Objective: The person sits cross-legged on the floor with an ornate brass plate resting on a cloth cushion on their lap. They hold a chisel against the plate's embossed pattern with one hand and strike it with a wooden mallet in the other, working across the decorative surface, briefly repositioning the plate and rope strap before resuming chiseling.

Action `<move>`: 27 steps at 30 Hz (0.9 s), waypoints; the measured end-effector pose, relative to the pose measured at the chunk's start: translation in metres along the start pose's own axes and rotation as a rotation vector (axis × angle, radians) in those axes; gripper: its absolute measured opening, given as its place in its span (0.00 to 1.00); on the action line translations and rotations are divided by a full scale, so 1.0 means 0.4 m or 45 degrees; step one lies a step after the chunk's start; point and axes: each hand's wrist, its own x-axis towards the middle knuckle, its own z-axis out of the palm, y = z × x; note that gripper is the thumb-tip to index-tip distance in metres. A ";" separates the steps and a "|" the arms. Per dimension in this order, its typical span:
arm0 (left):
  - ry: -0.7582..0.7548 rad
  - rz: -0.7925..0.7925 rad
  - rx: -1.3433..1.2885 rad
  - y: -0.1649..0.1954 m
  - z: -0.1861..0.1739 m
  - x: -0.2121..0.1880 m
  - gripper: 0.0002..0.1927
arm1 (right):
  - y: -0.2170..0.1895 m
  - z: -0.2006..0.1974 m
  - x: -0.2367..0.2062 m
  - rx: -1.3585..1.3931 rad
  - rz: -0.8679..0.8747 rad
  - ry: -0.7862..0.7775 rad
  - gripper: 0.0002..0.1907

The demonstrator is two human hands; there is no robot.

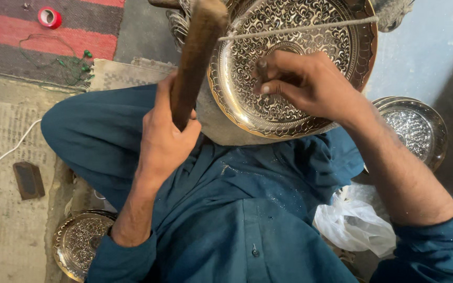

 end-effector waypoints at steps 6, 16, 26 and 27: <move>0.049 -0.009 -0.045 0.005 0.007 0.008 0.37 | -0.009 0.003 -0.004 -0.086 0.033 0.017 0.10; -0.034 0.360 0.160 0.042 -0.023 0.046 0.44 | 0.020 0.007 -0.005 -0.101 0.019 -0.017 0.08; -0.037 0.346 0.534 0.031 -0.028 0.058 0.42 | 0.021 0.007 -0.003 -0.115 0.071 -0.023 0.08; -0.017 0.371 0.345 0.029 -0.026 0.060 0.41 | 0.019 0.007 -0.003 -0.099 0.051 -0.017 0.09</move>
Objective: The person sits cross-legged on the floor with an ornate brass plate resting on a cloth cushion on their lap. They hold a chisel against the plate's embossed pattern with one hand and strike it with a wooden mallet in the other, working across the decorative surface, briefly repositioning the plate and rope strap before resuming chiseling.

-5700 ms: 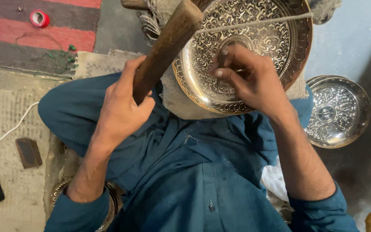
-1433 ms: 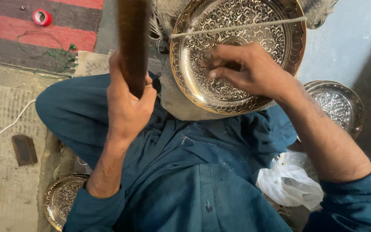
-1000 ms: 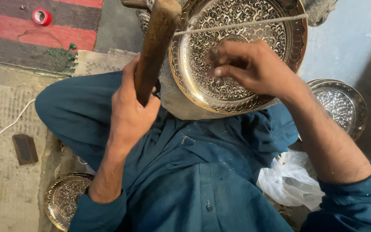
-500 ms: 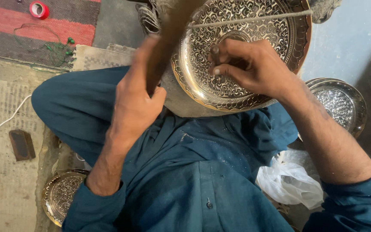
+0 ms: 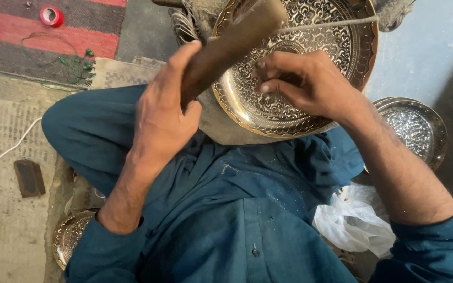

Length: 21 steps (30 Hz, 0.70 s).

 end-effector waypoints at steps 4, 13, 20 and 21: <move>-0.087 -0.015 0.339 -0.005 -0.004 0.001 0.42 | -0.004 -0.002 0.003 -0.041 0.060 -0.027 0.06; 0.082 -0.135 -0.367 0.000 -0.010 0.005 0.37 | -0.012 -0.001 0.006 0.033 -0.009 0.000 0.08; 0.032 -0.104 -0.133 -0.011 -0.025 -0.010 0.38 | -0.024 0.006 -0.010 0.173 0.074 0.099 0.07; -0.021 -0.241 -0.206 -0.013 -0.022 -0.014 0.37 | -0.025 0.005 -0.013 0.163 0.090 0.099 0.07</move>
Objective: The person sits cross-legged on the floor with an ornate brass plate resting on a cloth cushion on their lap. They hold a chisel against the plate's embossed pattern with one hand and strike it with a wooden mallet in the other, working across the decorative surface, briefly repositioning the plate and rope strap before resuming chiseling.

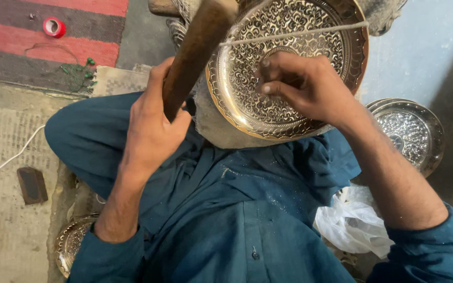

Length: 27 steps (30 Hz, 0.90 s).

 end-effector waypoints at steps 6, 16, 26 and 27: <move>0.051 0.125 0.002 -0.012 0.036 -0.008 0.37 | -0.002 0.001 -0.003 -0.106 0.035 0.035 0.08; -0.109 0.214 0.565 0.017 0.010 0.024 0.44 | -0.001 0.003 -0.003 -0.240 0.181 0.025 0.07; -0.030 0.238 0.174 0.015 0.019 0.032 0.40 | 0.013 0.000 -0.009 -0.166 -0.021 0.044 0.07; -0.081 0.189 0.426 0.014 0.016 0.033 0.41 | 0.016 0.000 -0.006 -0.195 0.012 0.033 0.07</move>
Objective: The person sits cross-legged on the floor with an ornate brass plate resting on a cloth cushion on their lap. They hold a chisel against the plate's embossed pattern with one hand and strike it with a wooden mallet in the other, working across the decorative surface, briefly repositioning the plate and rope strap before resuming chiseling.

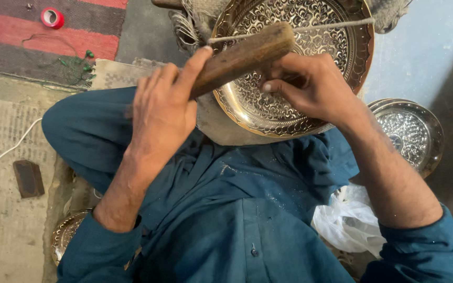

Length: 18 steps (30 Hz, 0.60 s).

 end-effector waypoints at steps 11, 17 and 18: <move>0.166 0.088 -0.261 0.001 -0.001 0.005 0.41 | -0.005 -0.004 0.001 0.084 -0.008 -0.018 0.09; -0.003 -0.122 -0.145 -0.003 -0.001 0.009 0.40 | -0.010 -0.004 0.002 0.052 0.076 -0.032 0.08; 0.105 -0.081 -0.405 -0.001 0.002 0.009 0.39 | -0.010 -0.005 0.002 0.071 0.065 -0.035 0.08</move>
